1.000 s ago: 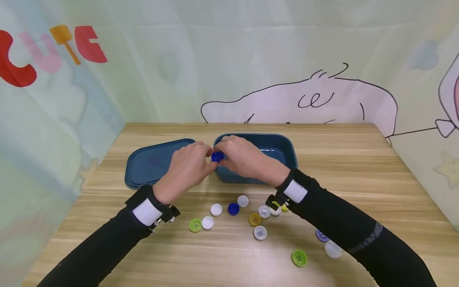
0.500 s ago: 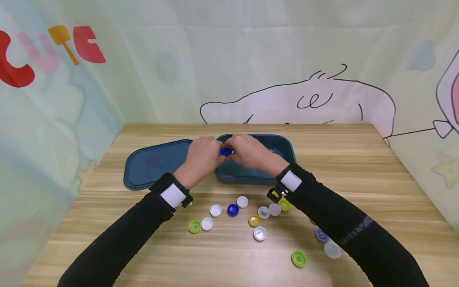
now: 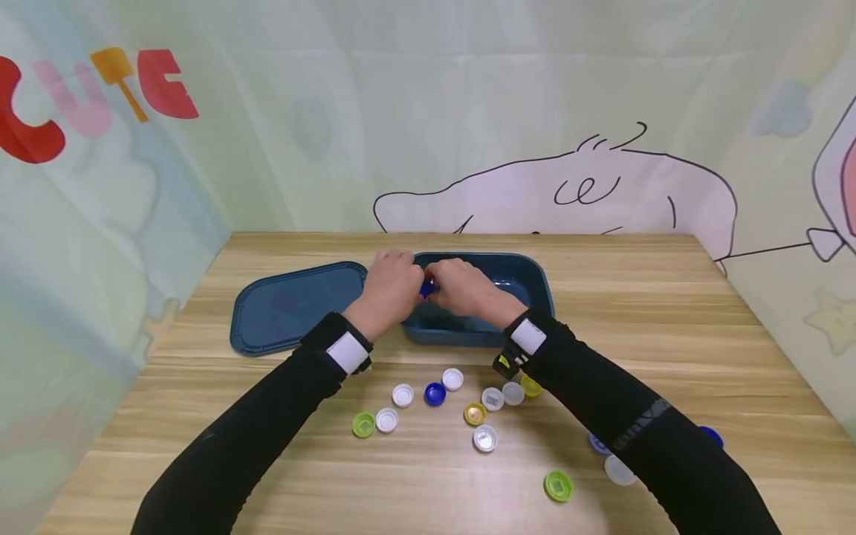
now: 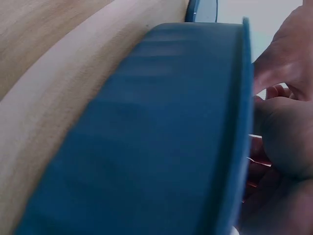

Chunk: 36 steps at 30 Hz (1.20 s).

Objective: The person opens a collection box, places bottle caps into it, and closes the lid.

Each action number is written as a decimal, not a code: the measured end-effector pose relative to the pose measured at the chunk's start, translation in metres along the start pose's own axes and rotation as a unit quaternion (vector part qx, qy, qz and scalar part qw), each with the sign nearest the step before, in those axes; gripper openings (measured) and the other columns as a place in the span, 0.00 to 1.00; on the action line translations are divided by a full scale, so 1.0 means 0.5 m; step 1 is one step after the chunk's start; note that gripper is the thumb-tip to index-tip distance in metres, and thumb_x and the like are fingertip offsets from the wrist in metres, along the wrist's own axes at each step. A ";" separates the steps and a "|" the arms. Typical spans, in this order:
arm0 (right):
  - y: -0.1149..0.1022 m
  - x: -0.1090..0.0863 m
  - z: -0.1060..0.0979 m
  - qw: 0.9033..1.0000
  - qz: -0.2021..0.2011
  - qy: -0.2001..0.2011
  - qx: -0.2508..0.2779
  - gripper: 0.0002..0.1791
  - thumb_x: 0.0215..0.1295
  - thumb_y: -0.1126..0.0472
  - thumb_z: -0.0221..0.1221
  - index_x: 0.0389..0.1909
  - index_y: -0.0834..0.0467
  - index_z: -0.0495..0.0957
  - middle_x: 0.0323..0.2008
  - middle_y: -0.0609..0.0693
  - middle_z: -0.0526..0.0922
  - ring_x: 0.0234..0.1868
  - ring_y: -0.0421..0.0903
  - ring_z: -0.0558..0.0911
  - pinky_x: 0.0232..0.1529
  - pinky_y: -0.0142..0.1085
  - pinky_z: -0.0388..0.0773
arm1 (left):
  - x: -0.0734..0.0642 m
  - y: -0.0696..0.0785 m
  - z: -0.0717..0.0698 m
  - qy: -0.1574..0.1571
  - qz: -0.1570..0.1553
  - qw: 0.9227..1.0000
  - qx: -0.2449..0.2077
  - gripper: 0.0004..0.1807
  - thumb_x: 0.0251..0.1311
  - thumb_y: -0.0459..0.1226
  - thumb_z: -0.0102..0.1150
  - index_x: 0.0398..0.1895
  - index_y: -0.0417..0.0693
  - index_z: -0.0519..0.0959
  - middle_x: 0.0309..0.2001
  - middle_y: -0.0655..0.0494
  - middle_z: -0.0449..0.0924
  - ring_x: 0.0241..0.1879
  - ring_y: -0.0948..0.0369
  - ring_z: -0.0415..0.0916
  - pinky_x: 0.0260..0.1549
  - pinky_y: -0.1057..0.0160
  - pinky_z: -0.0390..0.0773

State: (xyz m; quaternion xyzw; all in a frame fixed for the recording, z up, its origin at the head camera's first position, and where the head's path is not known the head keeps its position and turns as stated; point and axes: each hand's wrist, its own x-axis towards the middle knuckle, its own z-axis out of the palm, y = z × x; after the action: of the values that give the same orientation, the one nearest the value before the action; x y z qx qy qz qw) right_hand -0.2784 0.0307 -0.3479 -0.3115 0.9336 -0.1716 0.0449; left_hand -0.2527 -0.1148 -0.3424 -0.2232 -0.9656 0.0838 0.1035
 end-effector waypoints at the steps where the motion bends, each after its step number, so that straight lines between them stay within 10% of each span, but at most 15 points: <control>1: 0.001 0.001 0.003 1.000 0.001 -0.001 0.001 0.16 0.60 0.60 0.63 0.48 0.62 0.79 0.35 0.52 0.81 0.29 0.45 0.77 0.29 0.33 0.73 | 0.001 0.000 0.001 -0.003 0.002 1.000 0.005 0.16 0.53 0.48 0.68 0.36 0.45 0.85 0.39 0.49 0.78 0.43 0.53 0.73 0.44 0.54 0.67; 36: 0.021 0.027 0.057 0.995 0.097 0.012 -0.026 0.08 0.58 0.60 0.64 0.24 0.59 0.77 0.21 0.51 0.76 0.22 0.47 0.75 0.20 0.38 0.69 | 0.013 0.013 0.026 -0.016 -0.008 1.000 -0.011 0.11 0.65 0.34 0.51 0.29 0.45 0.83 0.28 0.50 0.77 0.29 0.54 0.72 0.31 0.58 0.66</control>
State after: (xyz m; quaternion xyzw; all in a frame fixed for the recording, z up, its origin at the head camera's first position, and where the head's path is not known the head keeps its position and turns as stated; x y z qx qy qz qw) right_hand -0.2898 0.0219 -0.3782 -0.2188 0.9638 -0.1462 0.0423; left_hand -0.2589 -0.1074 -0.3553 -0.2154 -0.9698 0.0759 0.0858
